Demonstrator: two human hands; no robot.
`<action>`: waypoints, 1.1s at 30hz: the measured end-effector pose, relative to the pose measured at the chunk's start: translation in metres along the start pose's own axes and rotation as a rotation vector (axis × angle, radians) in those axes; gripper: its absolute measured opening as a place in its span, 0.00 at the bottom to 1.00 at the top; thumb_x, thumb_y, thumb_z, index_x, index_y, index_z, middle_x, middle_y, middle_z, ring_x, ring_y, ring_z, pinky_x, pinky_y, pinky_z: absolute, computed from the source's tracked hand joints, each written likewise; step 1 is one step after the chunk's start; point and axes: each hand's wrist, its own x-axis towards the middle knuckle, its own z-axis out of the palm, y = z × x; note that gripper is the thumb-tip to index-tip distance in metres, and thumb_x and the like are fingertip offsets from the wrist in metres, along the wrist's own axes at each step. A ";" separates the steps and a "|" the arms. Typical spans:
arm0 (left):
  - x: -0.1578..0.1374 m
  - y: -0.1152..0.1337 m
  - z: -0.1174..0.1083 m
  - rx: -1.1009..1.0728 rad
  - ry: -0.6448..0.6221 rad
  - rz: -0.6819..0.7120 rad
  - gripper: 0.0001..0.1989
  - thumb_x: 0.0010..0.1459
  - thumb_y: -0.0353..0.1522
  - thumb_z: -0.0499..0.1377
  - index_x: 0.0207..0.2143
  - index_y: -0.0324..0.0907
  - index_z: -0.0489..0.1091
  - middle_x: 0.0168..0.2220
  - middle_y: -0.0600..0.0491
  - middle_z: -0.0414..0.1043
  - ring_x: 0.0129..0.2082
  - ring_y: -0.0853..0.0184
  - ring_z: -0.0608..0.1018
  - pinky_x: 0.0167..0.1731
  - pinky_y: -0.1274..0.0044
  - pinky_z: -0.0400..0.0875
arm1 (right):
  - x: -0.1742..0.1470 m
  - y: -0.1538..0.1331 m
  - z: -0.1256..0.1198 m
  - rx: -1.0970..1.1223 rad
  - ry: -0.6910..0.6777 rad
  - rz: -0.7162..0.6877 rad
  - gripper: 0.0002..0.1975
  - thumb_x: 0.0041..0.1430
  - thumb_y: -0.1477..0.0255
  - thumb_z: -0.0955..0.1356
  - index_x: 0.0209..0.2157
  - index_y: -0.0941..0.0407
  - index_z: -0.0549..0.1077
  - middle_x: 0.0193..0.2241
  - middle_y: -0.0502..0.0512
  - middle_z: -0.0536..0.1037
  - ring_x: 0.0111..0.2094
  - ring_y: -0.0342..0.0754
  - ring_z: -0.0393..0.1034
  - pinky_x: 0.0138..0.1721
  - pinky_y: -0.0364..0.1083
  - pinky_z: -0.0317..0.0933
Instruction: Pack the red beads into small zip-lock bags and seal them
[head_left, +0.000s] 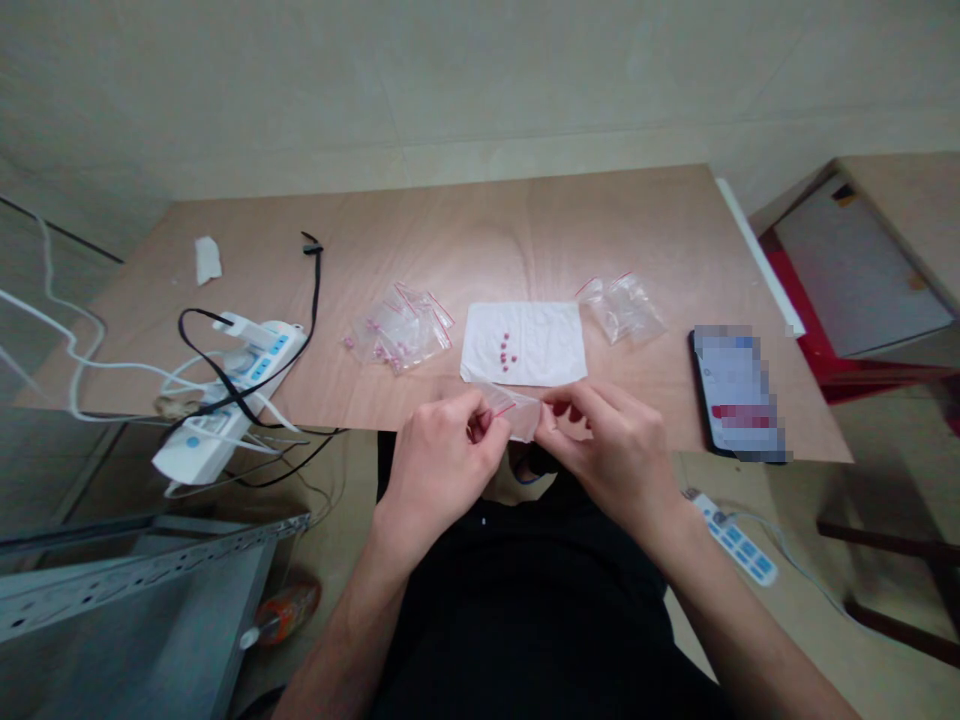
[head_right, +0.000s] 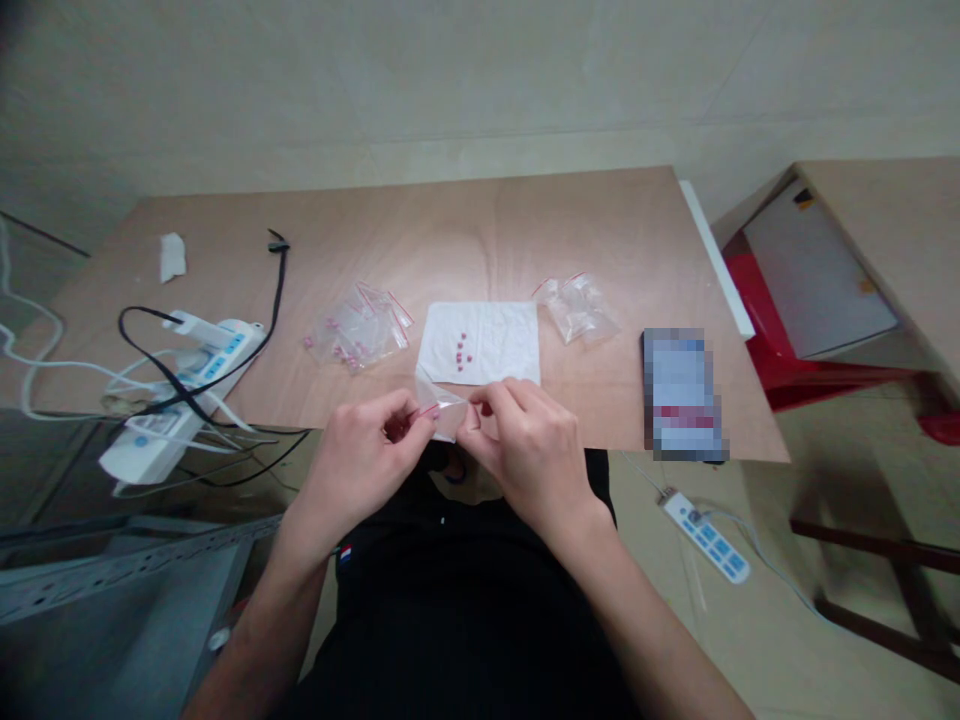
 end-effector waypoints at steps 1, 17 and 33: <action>0.000 0.001 -0.002 -0.035 -0.025 0.023 0.12 0.56 0.33 0.55 0.20 0.41 0.65 0.20 0.57 0.67 0.22 0.72 0.68 0.27 0.77 0.57 | 0.000 0.002 0.000 0.105 -0.029 -0.035 0.10 0.60 0.75 0.66 0.41 0.61 0.76 0.38 0.62 0.81 0.40 0.52 0.77 0.40 0.48 0.70; 0.006 0.009 -0.016 -0.374 -0.213 0.022 0.13 0.53 0.34 0.57 0.18 0.40 0.65 0.18 0.56 0.67 0.19 0.73 0.68 0.21 0.80 0.61 | -0.004 0.012 0.022 0.772 -0.108 -0.084 0.35 0.44 0.64 0.79 0.54 0.55 0.70 0.45 0.60 0.77 0.45 0.52 0.73 0.47 0.51 0.69; 0.011 0.002 -0.010 -0.992 0.197 -0.142 0.16 0.61 0.44 0.54 0.32 0.40 0.69 0.29 0.52 0.74 0.32 0.69 0.77 0.35 0.78 0.72 | 0.014 0.010 0.002 0.582 -0.102 -0.135 0.17 0.55 0.73 0.71 0.47 0.58 0.72 0.37 0.57 0.77 0.38 0.46 0.73 0.38 0.45 0.69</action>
